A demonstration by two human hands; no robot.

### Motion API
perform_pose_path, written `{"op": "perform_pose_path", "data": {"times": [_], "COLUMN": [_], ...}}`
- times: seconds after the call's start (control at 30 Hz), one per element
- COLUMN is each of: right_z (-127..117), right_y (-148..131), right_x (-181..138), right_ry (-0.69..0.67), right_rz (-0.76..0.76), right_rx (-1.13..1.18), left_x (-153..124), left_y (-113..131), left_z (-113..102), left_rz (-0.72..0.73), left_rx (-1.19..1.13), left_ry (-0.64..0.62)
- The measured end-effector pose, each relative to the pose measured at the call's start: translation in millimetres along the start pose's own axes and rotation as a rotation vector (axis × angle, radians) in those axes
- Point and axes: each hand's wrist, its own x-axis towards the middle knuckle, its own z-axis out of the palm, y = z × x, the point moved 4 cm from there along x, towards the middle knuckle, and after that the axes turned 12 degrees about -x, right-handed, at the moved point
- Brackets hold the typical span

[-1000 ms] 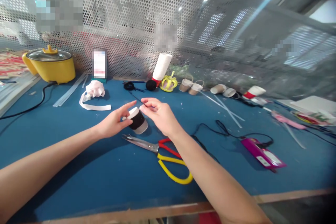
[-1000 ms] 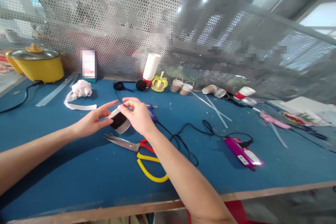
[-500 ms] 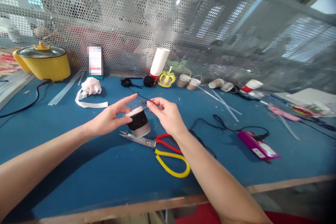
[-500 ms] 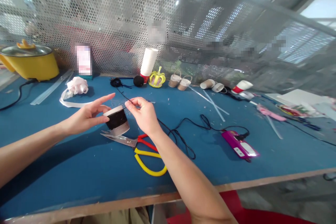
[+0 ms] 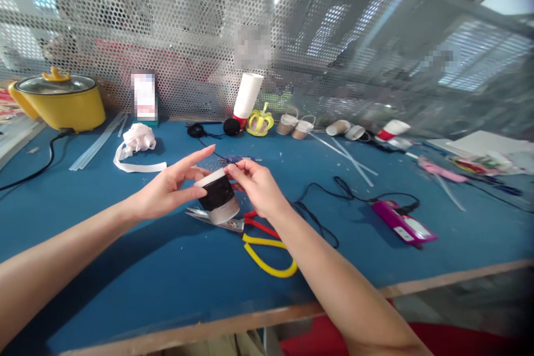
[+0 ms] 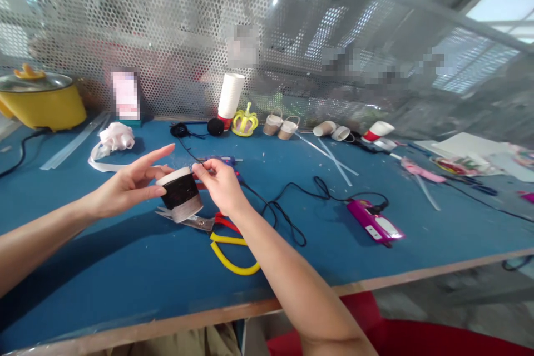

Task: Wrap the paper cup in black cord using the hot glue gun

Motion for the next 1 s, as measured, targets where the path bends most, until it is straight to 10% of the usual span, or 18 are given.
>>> {"op": "perform_pose_path", "data": {"times": [0.47,1.0], "right_z": [20,27], "right_y": [17,-7], "right_x": [-2,-16], "right_ry": [0.013,0.213], "right_rz": [-0.004,-0.415], "right_rx": [0.064,-0.608], "left_x": [-1,-1], "left_y": [3,-16], "left_z": [3,13], "left_rz": [0.034,-0.293], "left_rx": [-0.041,0.210], "left_ry": [0.013,0.184]}}
